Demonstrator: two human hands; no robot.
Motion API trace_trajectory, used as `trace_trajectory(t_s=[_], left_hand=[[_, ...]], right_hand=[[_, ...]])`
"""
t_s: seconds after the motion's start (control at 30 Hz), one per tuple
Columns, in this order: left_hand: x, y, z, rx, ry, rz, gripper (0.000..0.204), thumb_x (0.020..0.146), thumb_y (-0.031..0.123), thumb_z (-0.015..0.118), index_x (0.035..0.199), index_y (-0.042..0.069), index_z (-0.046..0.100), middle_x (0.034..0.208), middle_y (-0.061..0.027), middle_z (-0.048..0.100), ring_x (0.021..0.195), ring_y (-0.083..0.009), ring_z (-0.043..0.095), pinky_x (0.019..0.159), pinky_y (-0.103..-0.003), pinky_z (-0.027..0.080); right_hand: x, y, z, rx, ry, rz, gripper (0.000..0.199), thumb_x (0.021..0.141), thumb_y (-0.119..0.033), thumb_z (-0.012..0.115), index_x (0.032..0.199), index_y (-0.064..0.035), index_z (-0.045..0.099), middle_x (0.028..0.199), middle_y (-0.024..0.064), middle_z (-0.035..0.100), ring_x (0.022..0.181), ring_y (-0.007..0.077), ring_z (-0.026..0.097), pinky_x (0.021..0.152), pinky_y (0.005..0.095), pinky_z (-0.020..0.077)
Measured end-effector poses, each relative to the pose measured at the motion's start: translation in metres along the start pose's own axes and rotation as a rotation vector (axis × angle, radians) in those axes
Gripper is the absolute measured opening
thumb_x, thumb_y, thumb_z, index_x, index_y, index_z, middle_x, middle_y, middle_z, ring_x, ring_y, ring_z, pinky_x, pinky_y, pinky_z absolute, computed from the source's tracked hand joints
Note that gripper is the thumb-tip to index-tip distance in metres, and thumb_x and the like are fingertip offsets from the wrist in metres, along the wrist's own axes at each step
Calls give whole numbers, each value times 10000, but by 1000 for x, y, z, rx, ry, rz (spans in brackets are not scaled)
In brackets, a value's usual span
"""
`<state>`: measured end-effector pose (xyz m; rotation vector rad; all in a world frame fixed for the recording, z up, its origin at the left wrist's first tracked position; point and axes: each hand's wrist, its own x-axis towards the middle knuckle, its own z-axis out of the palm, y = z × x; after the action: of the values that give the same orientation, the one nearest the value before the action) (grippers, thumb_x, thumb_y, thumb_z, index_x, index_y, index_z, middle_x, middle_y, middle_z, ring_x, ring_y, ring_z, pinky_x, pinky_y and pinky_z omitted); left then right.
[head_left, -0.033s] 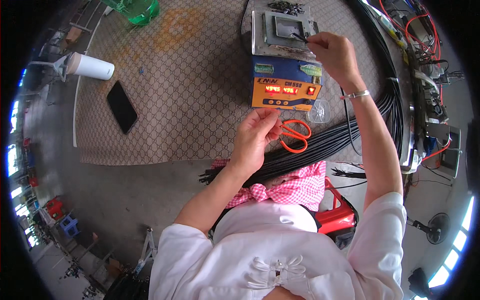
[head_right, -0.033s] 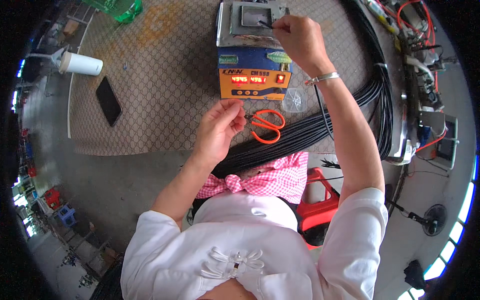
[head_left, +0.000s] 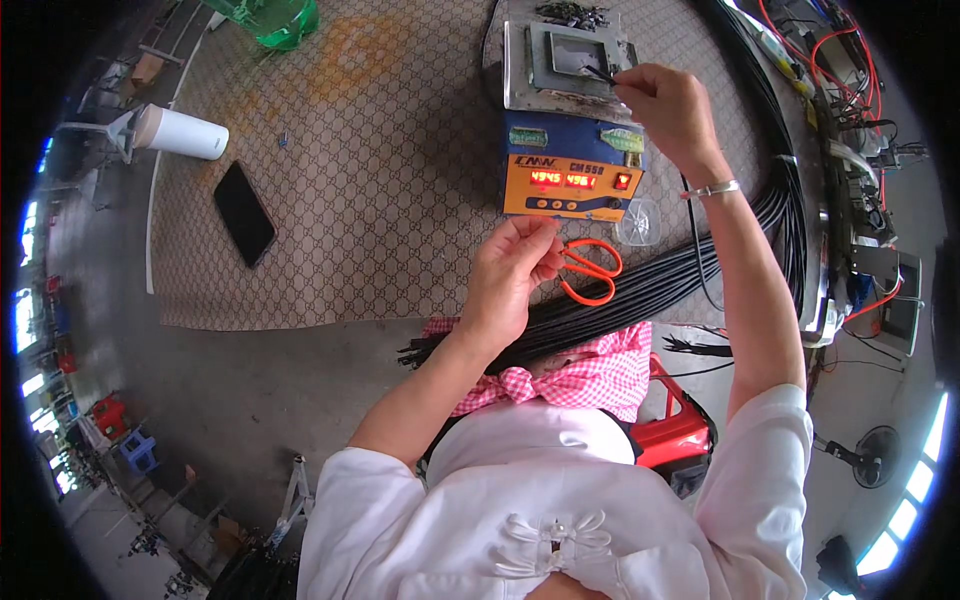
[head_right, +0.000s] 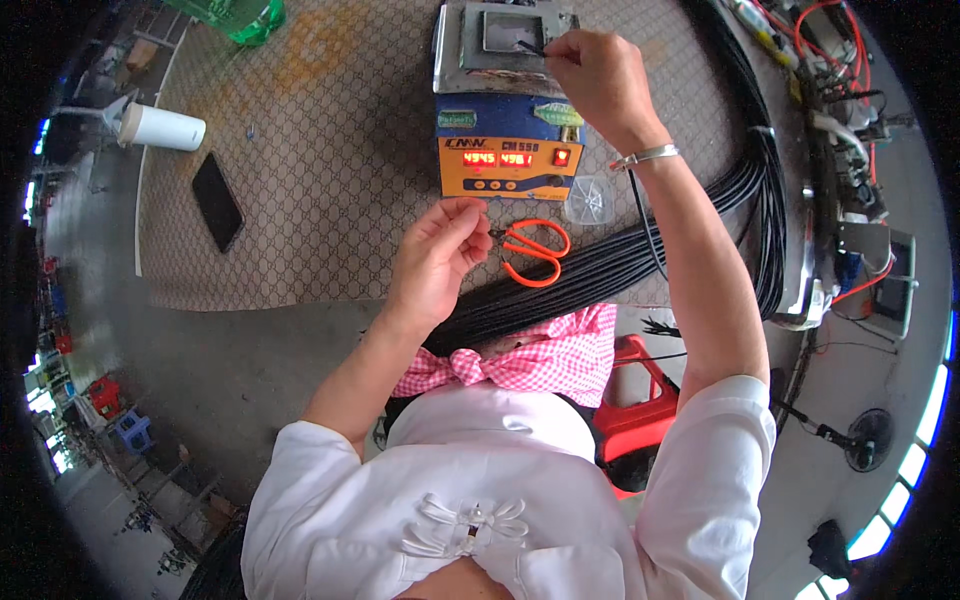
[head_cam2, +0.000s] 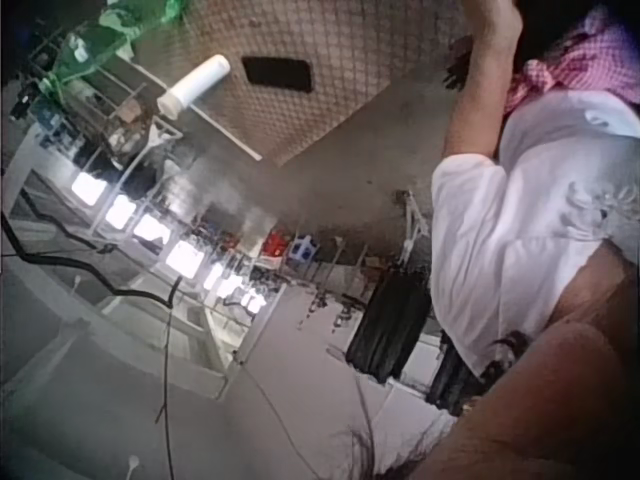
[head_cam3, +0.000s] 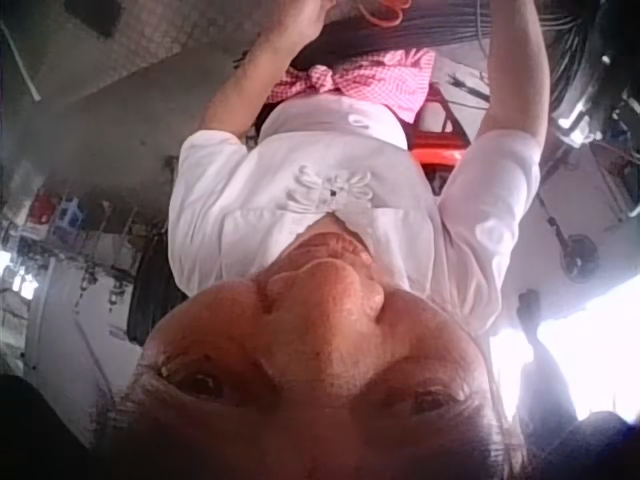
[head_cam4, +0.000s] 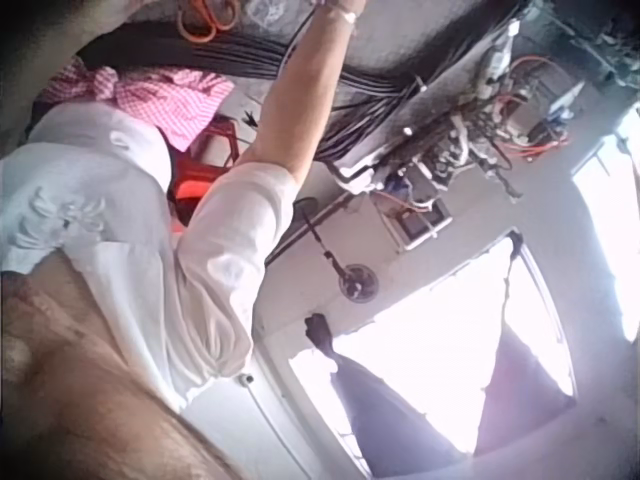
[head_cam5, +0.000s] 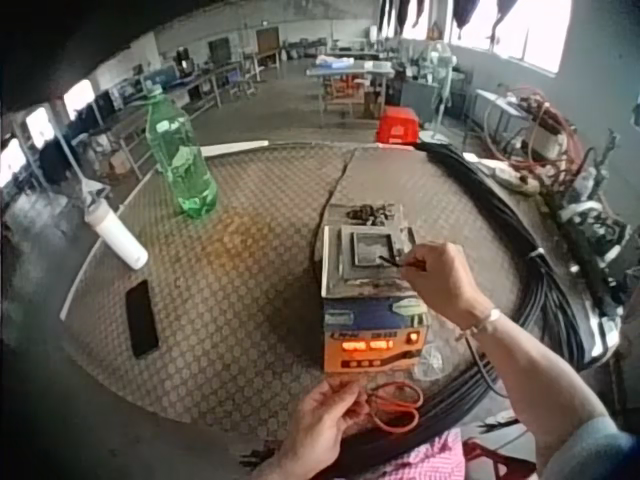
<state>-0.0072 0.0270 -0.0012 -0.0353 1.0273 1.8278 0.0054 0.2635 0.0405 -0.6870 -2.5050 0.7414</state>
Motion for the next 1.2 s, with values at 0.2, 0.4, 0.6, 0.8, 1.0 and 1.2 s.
trace_trajectory(t_s=[0.2, 0.4, 0.6, 0.8, 1.0, 1.2], left_hand=[[-1, -1, 0, -8, 8, -12, 106, 848, 142, 550, 923, 68, 556, 777, -2, 557, 681, -86, 522, 629, -209, 415], [-2, 5, 7, 7, -19, 18, 112, 849, 142, 550, 926, 62, 554, 783, -2, 558, 688, -82, 519, 642, -203, 416], [-3, 16, 25, 112, -64, 102, 179, 851, 157, 552, 994, 48, 560, 807, -6, 566, 699, -77, 516, 653, -202, 419], [-6, 23, 46, 51, -129, 142, 242, 874, 220, 520, 1006, 21, 566, 814, -5, 563, 716, -78, 513, 668, -213, 422], [-13, 23, 56, 2, -151, 157, 283, 893, 270, 479, 981, 16, 567, 789, -14, 553, 701, -84, 507, 664, -221, 423], [-17, 20, 61, -41, -186, 87, 278, 895, 276, 472, 949, 19, 563, 772, -25, 555, 684, -100, 512, 654, -234, 430]], right_hand=[[-2, -3, -5, 80, -19, 46, 164, 731, -121, 612, 860, -27, 649, 697, 88, 626, 627, 146, 600, 564, 242, 459], [-25, -7, -18, 799, -183, 309, 197, 810, -101, 578, 957, 29, 597, 652, 13, 537, 527, 47, 446, 452, 167, 335], [-72, -10, -22, 1399, -416, 509, 131, 808, -53, 581, 925, 7, 587, 703, 17, 541, 590, 69, 468, 493, 178, 353], [-107, -20, -18, 1565, -383, 543, 134, 804, -44, 586, 935, -17, 587, 758, 25, 576, 626, 82, 509, 509, 178, 370], [-128, -25, -18, 1594, -365, 571, 134, 788, -37, 603, 921, -17, 595, 753, 17, 582, 615, 78, 506, 508, 179, 369], [-144, -27, -24, 1562, -347, 558, 137, 786, -34, 604, 920, -6, 600, 768, 15, 590, 612, 68, 500, 508, 177, 361]])
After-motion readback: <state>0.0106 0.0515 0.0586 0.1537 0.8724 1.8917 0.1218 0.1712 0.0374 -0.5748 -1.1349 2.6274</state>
